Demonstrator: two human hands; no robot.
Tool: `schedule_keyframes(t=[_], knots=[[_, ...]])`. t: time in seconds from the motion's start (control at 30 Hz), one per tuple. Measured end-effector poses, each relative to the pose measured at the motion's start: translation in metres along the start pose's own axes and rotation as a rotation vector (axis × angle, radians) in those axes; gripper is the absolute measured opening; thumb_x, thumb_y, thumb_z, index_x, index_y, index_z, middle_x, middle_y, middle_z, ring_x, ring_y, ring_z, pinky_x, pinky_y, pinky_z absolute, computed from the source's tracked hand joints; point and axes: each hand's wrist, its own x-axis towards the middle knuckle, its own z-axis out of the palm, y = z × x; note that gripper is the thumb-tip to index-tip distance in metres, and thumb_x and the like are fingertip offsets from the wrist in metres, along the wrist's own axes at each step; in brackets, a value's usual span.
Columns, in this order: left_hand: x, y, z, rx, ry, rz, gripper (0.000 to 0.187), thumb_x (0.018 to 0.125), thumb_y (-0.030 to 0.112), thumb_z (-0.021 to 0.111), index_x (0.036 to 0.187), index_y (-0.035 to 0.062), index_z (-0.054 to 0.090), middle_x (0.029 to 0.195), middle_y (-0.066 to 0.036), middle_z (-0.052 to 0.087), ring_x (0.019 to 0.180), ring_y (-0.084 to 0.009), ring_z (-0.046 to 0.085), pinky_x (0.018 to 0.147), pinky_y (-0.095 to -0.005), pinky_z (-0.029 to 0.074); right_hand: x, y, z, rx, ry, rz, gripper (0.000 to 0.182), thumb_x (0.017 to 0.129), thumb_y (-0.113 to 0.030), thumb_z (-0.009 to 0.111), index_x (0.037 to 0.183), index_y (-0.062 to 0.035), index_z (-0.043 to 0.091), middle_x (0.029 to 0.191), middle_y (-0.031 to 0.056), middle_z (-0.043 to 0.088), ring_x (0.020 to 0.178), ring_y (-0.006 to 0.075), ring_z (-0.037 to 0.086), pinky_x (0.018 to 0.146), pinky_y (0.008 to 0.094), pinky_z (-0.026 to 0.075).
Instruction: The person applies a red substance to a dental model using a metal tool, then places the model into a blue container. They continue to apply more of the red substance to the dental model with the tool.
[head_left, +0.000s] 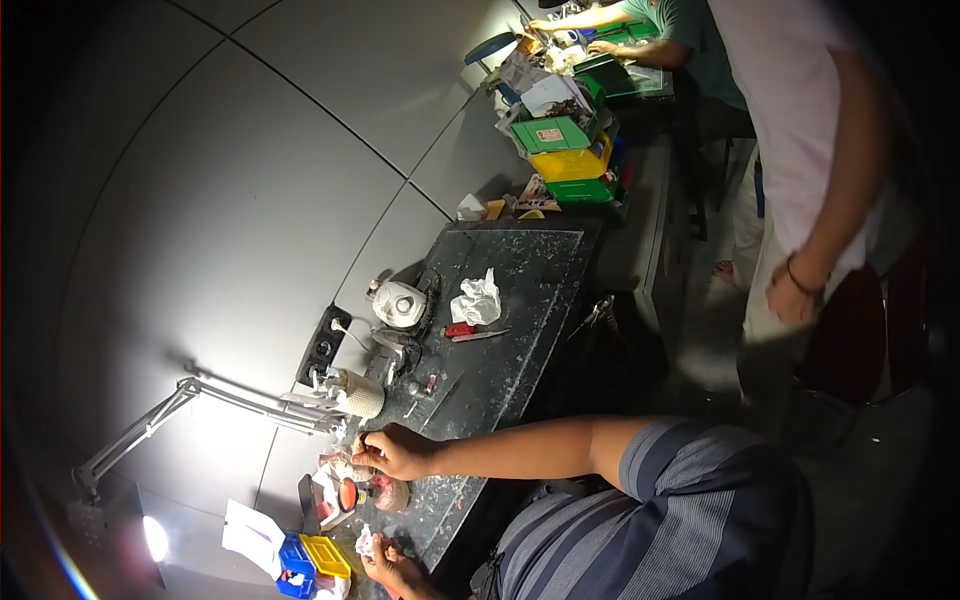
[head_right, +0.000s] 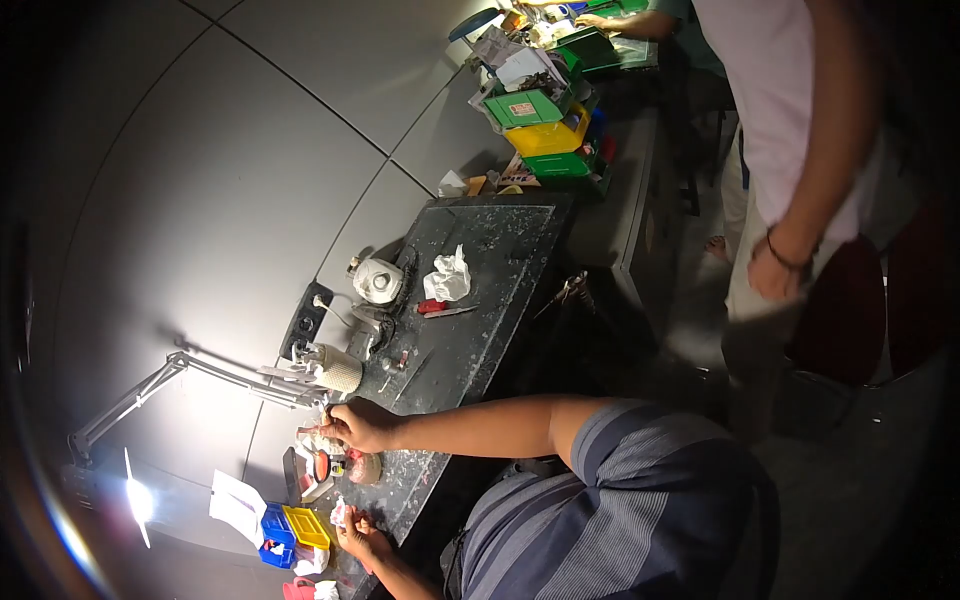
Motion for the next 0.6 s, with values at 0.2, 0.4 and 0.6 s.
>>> schedule_keyframes(t=[0.2, 0.4, 0.6], knots=[[-0.003, 0.004, 0.0, -0.027, -0.067, -0.011, 0.022, 0.09, 0.002, 0.071, 0.108, 0.0031, 0.059, 0.092, -0.009, 0.069, 0.075, -0.0157, 0.066, 0.062, -0.025, 0.049, 0.0, 0.004, 0.004, -0.007, 0.015, -0.027, 0.025, 0.097, -0.023, 0.067, 0.089, 0.0006, 0.065, 0.075, 0.0183, 0.069, 0.069, 0.0316, 0.07, 0.061, 0.0382, 0.05], [-0.007, 0.004, 0.005, 0.059, -0.095, 0.017, 0.035, 0.09, -0.002, 0.068, 0.122, -0.0033, 0.053, 0.109, -0.019, 0.07, 0.101, -0.0263, 0.07, 0.084, -0.0328, 0.056, -0.001, 0.009, 0.006, -0.064, -0.01, -0.038, 0.025, 0.097, -0.024, 0.067, 0.088, -0.0001, 0.066, 0.076, 0.0186, 0.069, 0.072, 0.0346, 0.071, 0.063, 0.0403, 0.051], [-0.011, 0.006, 0.007, -0.005, -0.082, 0.019, 0.036, 0.089, -0.004, 0.067, 0.122, -0.0054, 0.052, 0.113, -0.021, 0.068, 0.102, -0.0272, 0.069, 0.087, -0.0335, 0.056, -0.001, 0.004, 0.002, -0.084, -0.033, -0.048, 0.024, 0.097, -0.023, 0.066, 0.089, -0.0008, 0.067, 0.076, 0.0171, 0.07, 0.072, 0.034, 0.071, 0.064, 0.0386, 0.052]])
